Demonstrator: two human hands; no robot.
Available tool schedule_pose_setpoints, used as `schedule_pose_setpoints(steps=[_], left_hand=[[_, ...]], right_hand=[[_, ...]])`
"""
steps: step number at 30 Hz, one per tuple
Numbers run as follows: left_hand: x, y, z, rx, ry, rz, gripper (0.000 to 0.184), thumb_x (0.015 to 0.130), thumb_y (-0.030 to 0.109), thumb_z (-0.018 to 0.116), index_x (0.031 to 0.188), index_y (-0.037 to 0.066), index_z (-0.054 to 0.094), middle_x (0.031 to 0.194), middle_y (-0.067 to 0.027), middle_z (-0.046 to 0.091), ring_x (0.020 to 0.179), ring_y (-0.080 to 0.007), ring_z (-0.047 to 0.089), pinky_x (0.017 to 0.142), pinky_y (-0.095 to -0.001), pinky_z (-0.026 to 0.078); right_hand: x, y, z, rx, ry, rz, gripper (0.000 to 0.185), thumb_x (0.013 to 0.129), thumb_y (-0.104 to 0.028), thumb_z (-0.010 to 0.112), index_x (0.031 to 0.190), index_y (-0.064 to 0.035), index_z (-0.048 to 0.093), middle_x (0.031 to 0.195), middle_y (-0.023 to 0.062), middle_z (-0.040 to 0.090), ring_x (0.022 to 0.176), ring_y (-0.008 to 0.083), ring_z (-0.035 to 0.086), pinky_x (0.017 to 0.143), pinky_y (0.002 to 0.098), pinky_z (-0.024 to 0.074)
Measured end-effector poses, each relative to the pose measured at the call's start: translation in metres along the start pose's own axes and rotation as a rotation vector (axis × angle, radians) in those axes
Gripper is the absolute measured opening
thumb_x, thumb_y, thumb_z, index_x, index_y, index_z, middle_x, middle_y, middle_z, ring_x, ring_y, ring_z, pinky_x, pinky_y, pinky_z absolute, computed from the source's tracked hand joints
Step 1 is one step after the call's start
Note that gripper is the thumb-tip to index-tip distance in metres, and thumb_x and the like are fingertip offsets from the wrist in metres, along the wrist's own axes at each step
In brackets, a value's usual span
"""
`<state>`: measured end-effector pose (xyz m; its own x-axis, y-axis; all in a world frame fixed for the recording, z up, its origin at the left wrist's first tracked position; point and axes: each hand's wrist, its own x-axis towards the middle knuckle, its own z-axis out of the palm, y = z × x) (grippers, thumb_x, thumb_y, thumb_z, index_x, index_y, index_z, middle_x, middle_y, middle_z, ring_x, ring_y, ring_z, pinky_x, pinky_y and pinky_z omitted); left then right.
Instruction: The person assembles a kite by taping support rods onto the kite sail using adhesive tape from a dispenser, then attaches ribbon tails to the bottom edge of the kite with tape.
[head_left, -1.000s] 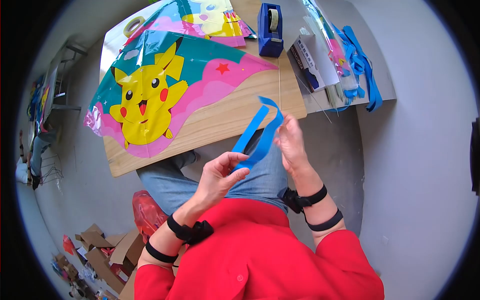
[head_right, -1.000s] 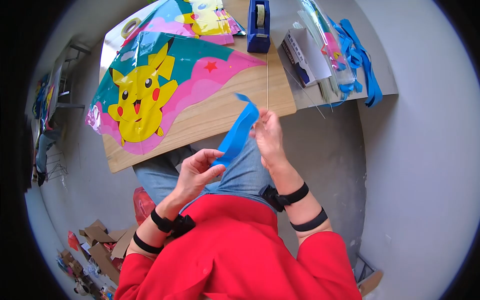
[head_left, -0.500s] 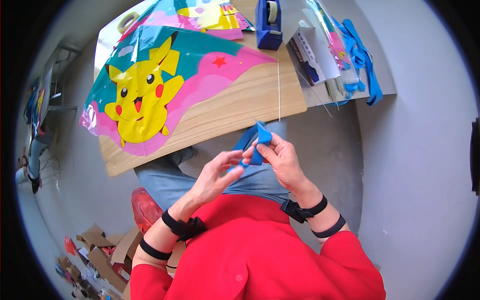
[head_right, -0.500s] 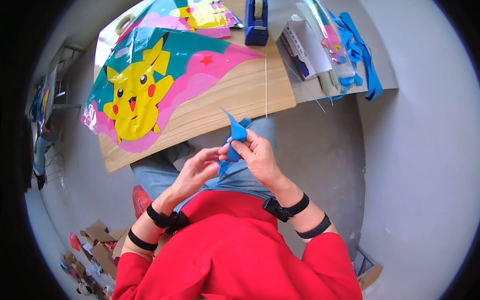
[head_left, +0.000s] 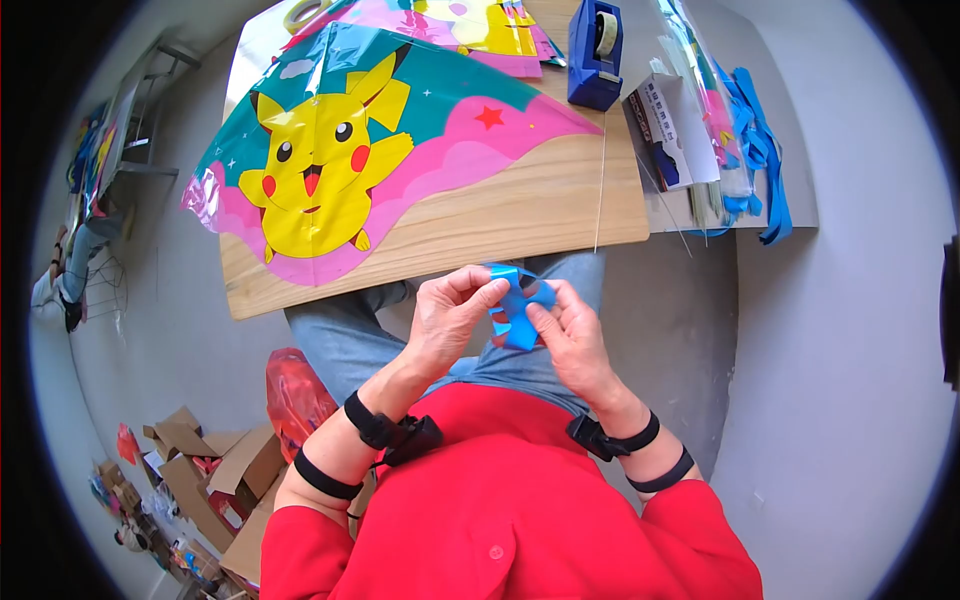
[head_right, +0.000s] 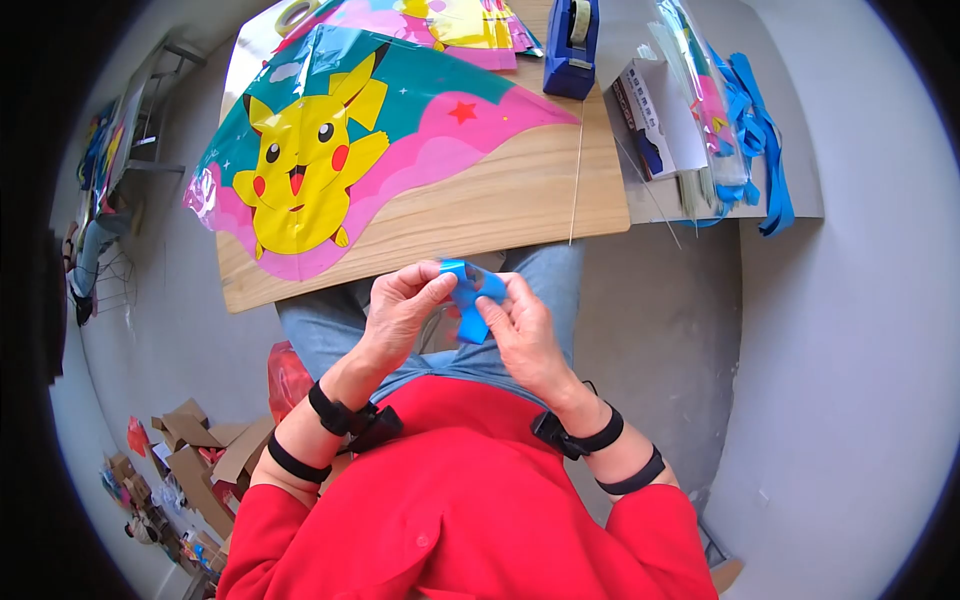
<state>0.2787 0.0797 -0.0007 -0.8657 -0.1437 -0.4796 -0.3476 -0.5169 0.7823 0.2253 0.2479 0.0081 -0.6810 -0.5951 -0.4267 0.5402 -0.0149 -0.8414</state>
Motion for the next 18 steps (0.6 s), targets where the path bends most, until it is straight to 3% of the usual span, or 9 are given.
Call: schedule_pose_setpoints(steps=[5,6,10,12,18], left_hand=[[0.007,-0.004,-0.017,0.164,0.081,0.228,0.015,0.094,0.012,0.064,0.101,0.0,0.07,0.091,-0.0003,0.067,0.083,-0.006,0.057,0.074,-0.0225,0.048],[0.008,-0.002,-0.019,0.118,0.088,0.214,0.016,0.096,0.013,0.061,0.103,0.0,0.068,0.095,-0.0024,0.067,0.086,-0.008,0.06,0.076,-0.0241,0.049],[0.017,0.012,-0.036,-0.013,0.112,0.151,0.02,0.102,0.02,0.048,0.113,0.004,0.055,0.115,-0.0121,0.066,0.096,-0.0177,0.068,0.085,-0.0314,0.055],[0.023,0.016,-0.046,-0.039,0.169,0.143,0.021,0.103,0.02,0.047,0.116,0.004,0.052,0.118,-0.0134,0.065,0.097,-0.0182,0.068,0.086,-0.0315,0.055],[0.034,0.031,-0.061,-0.105,0.239,0.059,0.026,0.103,0.019,0.045,0.125,0.005,0.047,0.125,-0.0157,0.061,0.106,-0.0209,0.065,0.091,-0.0332,0.054]], right_hand=[[0.004,0.003,-0.004,-0.102,0.142,-0.264,0.012,0.101,-0.009,0.049,0.109,-0.0011,0.052,0.101,0.0133,0.068,0.092,0.0163,0.066,0.081,0.03,0.0541],[0.004,0.001,-0.006,-0.13,0.18,-0.3,0.011,0.101,-0.01,0.049,0.109,-0.0036,0.053,0.1,0.011,0.069,0.092,0.0155,0.065,0.083,0.0306,0.0527],[0.009,-0.015,-0.039,0.288,0.173,-0.368,0.012,0.102,-0.015,0.05,0.107,-0.006,0.056,0.089,0.0054,0.066,0.085,0.0155,0.062,0.081,0.032,0.0514],[0.014,-0.022,-0.062,0.444,0.125,-0.385,0.015,0.102,-0.019,0.049,0.106,-0.0067,0.057,0.083,0.0037,0.062,0.08,0.0162,0.061,0.08,0.0332,0.0505],[0.012,-0.046,-0.067,0.335,0.378,-0.354,0.021,0.103,-0.024,0.047,0.107,-0.0073,0.059,0.083,0.0052,0.06,0.082,0.0196,0.06,0.083,0.036,0.0492]])
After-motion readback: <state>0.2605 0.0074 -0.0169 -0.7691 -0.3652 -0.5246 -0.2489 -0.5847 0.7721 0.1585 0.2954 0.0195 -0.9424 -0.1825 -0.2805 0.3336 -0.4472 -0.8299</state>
